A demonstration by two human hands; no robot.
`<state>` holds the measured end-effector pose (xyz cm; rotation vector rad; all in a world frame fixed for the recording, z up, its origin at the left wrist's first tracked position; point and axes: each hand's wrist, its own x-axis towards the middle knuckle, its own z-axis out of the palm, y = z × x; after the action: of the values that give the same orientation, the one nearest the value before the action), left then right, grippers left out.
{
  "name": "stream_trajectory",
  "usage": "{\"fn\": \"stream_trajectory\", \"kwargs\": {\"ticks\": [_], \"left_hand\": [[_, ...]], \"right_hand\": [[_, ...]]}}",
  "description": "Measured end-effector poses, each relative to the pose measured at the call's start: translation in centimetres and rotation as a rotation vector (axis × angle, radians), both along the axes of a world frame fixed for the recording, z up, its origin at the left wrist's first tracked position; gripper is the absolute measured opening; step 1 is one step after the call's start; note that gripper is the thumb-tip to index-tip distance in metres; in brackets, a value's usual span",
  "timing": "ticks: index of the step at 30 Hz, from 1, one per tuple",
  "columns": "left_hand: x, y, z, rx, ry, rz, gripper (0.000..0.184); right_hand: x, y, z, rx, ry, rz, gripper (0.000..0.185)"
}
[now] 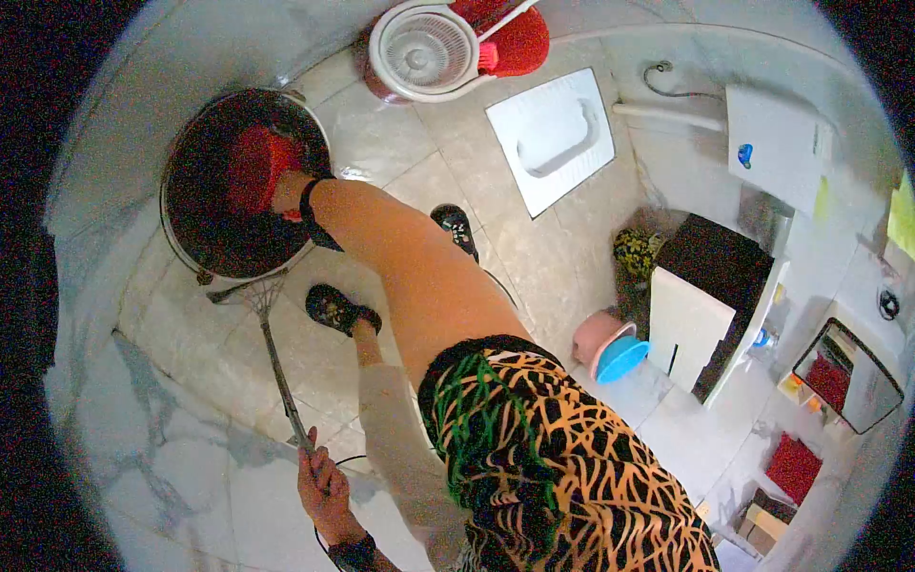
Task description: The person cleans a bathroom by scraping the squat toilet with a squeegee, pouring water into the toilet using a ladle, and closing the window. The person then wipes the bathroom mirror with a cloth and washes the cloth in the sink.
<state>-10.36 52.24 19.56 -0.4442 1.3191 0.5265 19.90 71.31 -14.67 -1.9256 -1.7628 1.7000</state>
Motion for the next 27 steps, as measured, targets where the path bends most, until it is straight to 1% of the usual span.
{"fn": "stream_trajectory", "kwargs": {"ticks": [1,5,8,9,12,13,16,19,22,25,27], "left_hand": [[0.2,-0.1,-0.1,-0.004,-0.012,0.005,0.041],[0.9,-0.9,-1.3,-0.017,-0.036,0.044,0.04],[1.8,-1.5,-1.5,-0.021,-0.035,0.021,0.039],[2.3,-1.6,-1.6,-0.016,-0.048,0.016,0.039],[3.4,-1.2,-1.9,-0.017,-0.03,-0.038,0.038],[3.3,-1.3,-1.7,-0.005,-0.018,-0.055,0.038],[3.1,-1.3,-1.3,-0.022,0.049,-0.062,0.036],[4.2,-1.7,-0.8,-0.028,0.06,-0.089,0.036],[4.1,-2.7,-1.6,-0.04,0.035,-0.087,0.034],[6.0,-3.6,-1.8,-0.066,0.041,-0.1,0.034],[7.3,-4.1,-1.9,-0.061,0.084,-0.114,0.031]], "right_hand": [[0.3,-0.5,2.0,-0.032,0.047,-0.084,0.014],[2.1,-2.8,5.4,-0.165,0.255,-0.41,0.011],[3.6,-4.3,8.8,-0.089,0.223,-0.341,0.016],[3.8,-4.7,8.3,-0.21,0.257,-0.502,0.02],[4.1,-5.9,8.4,-0.098,0.288,-0.51,0.022],[4.4,-6.7,10.6,-0.139,0.324,-0.51,0.021],[4.6,-9.0,14.3,-0.1,0.452,-0.494,0.016],[5.7,-12.5,16.2,0.0,0.542,-0.613,0.014],[8.0,-16.2,19.9,-0.015,0.622,-0.654,0.015],[9.8,-21.5,18.1,0.156,0.665,-0.707,0.016],[12.3,-24.6,20.1,0.001,0.673,-0.818,0.016]]}}
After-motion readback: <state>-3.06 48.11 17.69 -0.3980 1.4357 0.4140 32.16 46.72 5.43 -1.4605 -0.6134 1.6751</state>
